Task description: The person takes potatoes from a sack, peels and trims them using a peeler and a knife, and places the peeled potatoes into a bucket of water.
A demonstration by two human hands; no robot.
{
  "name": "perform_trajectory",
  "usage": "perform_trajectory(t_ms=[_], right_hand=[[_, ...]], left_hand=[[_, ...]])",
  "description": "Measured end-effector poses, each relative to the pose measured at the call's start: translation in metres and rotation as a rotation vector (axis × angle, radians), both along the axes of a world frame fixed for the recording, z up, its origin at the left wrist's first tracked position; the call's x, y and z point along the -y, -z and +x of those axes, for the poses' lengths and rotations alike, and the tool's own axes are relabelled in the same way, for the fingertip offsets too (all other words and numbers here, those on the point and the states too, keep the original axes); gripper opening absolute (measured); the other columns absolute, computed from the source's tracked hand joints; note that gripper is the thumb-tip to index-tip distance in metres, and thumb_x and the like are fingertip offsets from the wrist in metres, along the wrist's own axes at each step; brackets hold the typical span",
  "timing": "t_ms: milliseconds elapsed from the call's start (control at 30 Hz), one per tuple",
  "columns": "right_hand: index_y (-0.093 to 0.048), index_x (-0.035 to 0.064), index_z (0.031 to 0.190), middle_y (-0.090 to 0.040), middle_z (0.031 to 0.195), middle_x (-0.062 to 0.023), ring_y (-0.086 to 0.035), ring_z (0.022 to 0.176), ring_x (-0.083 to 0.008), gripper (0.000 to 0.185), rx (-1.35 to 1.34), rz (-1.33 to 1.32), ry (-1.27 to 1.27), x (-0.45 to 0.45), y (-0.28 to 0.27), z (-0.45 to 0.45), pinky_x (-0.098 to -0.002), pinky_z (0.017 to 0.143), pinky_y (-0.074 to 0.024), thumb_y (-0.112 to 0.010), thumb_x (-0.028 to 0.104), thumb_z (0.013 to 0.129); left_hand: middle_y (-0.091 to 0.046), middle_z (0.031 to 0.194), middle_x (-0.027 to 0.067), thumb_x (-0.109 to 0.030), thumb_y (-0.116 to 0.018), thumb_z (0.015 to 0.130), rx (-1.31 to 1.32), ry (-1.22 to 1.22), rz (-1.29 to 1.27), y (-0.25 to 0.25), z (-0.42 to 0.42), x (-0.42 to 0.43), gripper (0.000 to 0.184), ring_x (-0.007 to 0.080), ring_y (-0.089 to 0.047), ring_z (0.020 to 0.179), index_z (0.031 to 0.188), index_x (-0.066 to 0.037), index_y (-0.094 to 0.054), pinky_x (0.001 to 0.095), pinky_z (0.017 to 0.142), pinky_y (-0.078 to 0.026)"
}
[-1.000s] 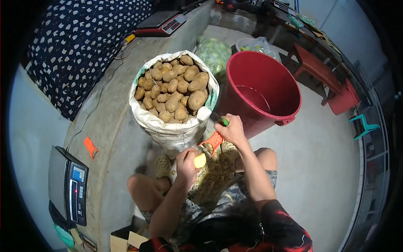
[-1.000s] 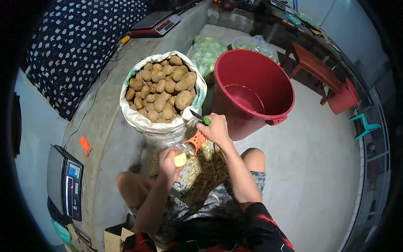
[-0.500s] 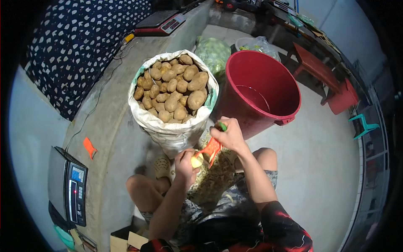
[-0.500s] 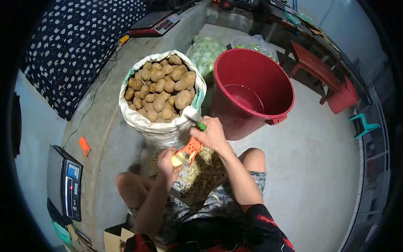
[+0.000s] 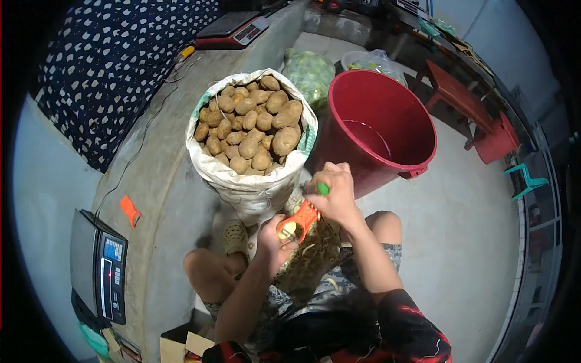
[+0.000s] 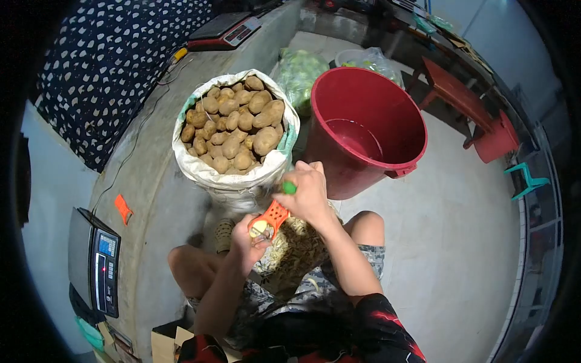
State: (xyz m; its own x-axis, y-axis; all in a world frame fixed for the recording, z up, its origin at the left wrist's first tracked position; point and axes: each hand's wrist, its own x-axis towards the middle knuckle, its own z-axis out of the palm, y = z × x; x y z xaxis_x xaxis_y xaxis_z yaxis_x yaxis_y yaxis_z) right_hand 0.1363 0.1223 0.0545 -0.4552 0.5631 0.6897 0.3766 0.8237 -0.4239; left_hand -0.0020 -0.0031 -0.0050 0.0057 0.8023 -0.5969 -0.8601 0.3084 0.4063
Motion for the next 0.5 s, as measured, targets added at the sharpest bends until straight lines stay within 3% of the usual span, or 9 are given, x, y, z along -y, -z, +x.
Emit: perform_trajectory(t_ms=[33,67,133,167,200,267,300,400,500], right_hand=[[-0.059,0.0031,0.060,-0.048,0.056,-0.0118,-0.051,0.060,-0.0296,0.023,0.061,-0.228,0.119,-0.008,0.021,0.003,-0.0396,0.065,-0.0364,-0.072,0.023,0.062],[-0.059,0.0031,0.060,-0.048,0.056,-0.0118,-0.051,0.060,-0.0296,0.023,0.062,-0.224,0.123,-0.017,0.039,0.008,-0.0396,0.065,-0.0364,-0.072,0.023,0.062],[-0.061,0.0035,0.063,-0.051,0.057,-0.0117,-0.051,0.063,-0.0274,0.022,-0.117,-0.802,0.153,-0.030,0.051,0.008,-0.0389,0.068,-0.0359,-0.072,0.023,0.062],[-0.061,0.0056,0.061,-0.054,0.057,-0.0099,-0.050,0.064,-0.0234,0.020,-0.182,-0.882,0.103,-0.029,0.059,0.010,-0.0368,0.070,-0.0346,-0.073,0.022,0.061],[-0.061,0.0056,0.061,-0.054,0.057,-0.0099,-0.050,0.064,-0.0234,0.020,-0.178,-0.883,0.102,-0.021,0.050,0.008,-0.0368,0.070,-0.0346,-0.073,0.022,0.061],[-0.061,0.0101,0.058,-0.056,0.057,-0.0052,-0.049,0.062,-0.0203,0.013,-0.075,-0.237,-0.042,0.002,0.014,0.000,-0.0347,0.070,-0.0337,-0.072,0.018,0.059],[-0.061,0.0150,0.057,-0.057,0.058,-0.0002,-0.050,0.063,-0.0185,0.009,-0.062,-0.092,-0.031,0.008,0.003,-0.003,-0.0336,0.070,-0.0331,-0.071,0.015,0.056],[-0.062,0.0166,0.057,-0.058,0.059,0.0014,-0.052,0.064,-0.0189,0.009,-0.106,0.027,-0.023,-0.004,0.007,0.002,-0.0339,0.070,-0.0330,-0.070,0.013,0.054],[-0.064,0.0166,0.058,-0.059,0.059,0.0018,-0.053,0.064,-0.0190,0.011,-0.204,-0.195,0.093,-0.031,0.054,0.011,-0.0336,0.069,-0.0336,-0.071,0.011,0.051]], left_hand=[[-0.046,0.057,0.0002,-0.024,-0.041,0.096,0.064,0.022,0.048,0.000,-0.002,0.001,0.024,0.0098,-0.036,0.039,0.079,-0.011,-0.052,0.0241,0.036,-0.026],[-0.044,0.055,-0.0004,-0.025,-0.040,0.097,0.128,0.040,0.097,0.001,-0.004,0.002,0.027,0.0091,-0.034,0.038,0.077,-0.011,-0.051,0.0237,0.036,-0.025],[-0.042,0.052,-0.0004,-0.027,-0.038,0.098,0.138,0.061,0.102,0.011,-0.009,0.003,0.030,0.0086,-0.033,0.037,0.077,-0.011,-0.051,0.0235,0.036,-0.025],[-0.043,0.054,-0.0003,-0.027,-0.037,0.098,0.210,0.081,0.123,0.015,-0.011,0.005,0.030,0.0086,-0.033,0.037,0.078,-0.011,-0.052,0.0234,0.036,-0.025],[-0.044,0.055,-0.0001,-0.027,-0.037,0.098,0.287,0.099,0.143,0.017,-0.011,0.007,0.029,0.0087,-0.033,0.038,0.079,-0.011,-0.052,0.0234,0.036,-0.025],[-0.047,0.059,0.0000,-0.030,-0.036,0.098,0.213,0.107,0.027,-0.003,-0.005,0.003,0.031,0.0091,-0.032,0.038,0.081,-0.011,-0.054,0.0235,0.037,-0.026],[-0.048,0.061,0.0004,-0.031,-0.036,0.098,0.223,0.075,0.008,-0.004,-0.005,0.005,0.031,0.0092,-0.032,0.038,0.082,-0.010,-0.054,0.0235,0.038,-0.027],[-0.048,0.060,0.0000,-0.032,-0.036,0.098,0.239,0.066,0.002,0.006,-0.007,0.004,0.033,0.0094,-0.033,0.038,0.082,-0.010,-0.054,0.0236,0.039,-0.028],[-0.050,0.059,-0.0010,-0.023,-0.042,0.097,0.279,0.109,0.165,0.020,-0.015,0.006,0.023,0.0085,-0.037,0.039,0.083,-0.010,-0.055,0.0239,0.039,-0.029]])
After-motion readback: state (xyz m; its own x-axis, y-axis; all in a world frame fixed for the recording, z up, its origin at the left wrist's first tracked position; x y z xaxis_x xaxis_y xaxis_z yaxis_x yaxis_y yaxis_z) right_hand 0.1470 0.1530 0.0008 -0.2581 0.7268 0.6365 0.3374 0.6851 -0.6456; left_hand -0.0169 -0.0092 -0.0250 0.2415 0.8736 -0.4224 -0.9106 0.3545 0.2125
